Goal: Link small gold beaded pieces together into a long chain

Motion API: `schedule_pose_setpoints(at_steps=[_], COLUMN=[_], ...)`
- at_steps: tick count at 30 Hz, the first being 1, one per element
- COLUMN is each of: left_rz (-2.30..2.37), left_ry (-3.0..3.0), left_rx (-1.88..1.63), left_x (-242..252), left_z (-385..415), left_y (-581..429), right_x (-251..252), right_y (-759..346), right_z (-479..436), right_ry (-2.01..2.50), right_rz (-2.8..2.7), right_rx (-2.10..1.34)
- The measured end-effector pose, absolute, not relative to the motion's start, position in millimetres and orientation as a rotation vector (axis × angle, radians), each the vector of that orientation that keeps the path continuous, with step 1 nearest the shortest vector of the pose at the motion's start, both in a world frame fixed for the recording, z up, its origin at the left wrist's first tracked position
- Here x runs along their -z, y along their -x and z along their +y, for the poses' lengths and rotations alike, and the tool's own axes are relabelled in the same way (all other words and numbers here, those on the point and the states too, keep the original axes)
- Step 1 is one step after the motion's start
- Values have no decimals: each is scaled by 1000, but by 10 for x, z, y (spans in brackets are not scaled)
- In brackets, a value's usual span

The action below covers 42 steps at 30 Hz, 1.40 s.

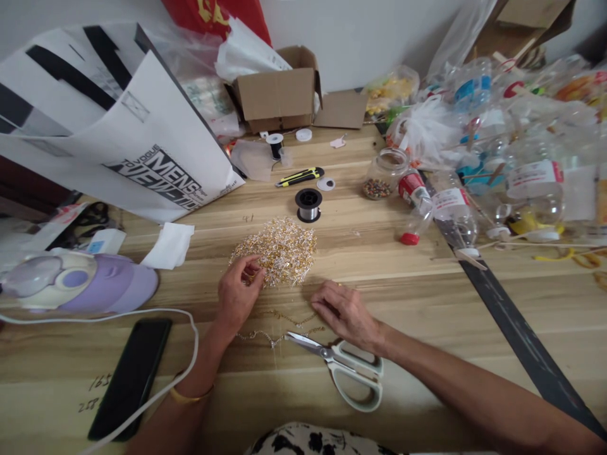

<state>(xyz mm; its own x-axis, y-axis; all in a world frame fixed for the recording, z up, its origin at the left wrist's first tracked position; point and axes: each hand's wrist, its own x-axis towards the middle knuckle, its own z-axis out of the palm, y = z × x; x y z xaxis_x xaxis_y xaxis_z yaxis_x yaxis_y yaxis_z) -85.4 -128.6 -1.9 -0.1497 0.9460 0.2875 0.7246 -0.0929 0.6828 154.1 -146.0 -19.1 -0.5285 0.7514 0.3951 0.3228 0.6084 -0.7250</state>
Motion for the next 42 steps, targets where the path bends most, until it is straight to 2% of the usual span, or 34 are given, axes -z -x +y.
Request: schedule_pose_setpoints(at_steps=[3,6,11,17,21,24,29,36,42], left_rz=[1711,1402,1310,1410,1586,1527,1319,1489,1426], left_ry=[-2044,-2214,-2370,-2461,-2472,-2493,-2584,-2578,-2585], left_rx=[-1024,-731,-478,-466,-625,-713,-575,-600,-546], left_x=[-61,-117,-67,32,33,5,5,61,-52], left_z=[-1339,-1394,-1421,-1407,-1397,-1400,-1404,-1356,-1341], left_y=[788,692,620,626,631,600,545,609,534], right_x=[196,194,198,215,202,198,203,210,225], right_y=[-1544,-1545,-1544,-1541,-1543,-1543,-1542,-1545,-1541], right_z=[-1456,-1454,-1457,-1460,-1459,-1458,-1459,-1464,-1448], right_ry=[840,839,839,853,846,839,840,875,1005], right_rz=[-2130,-2135,-2135,-2134,-2137,-2135,-2128,-2094,-1955], right_rx=[-764,-753,-744,-746,-746,-743,-746,-753,-848])
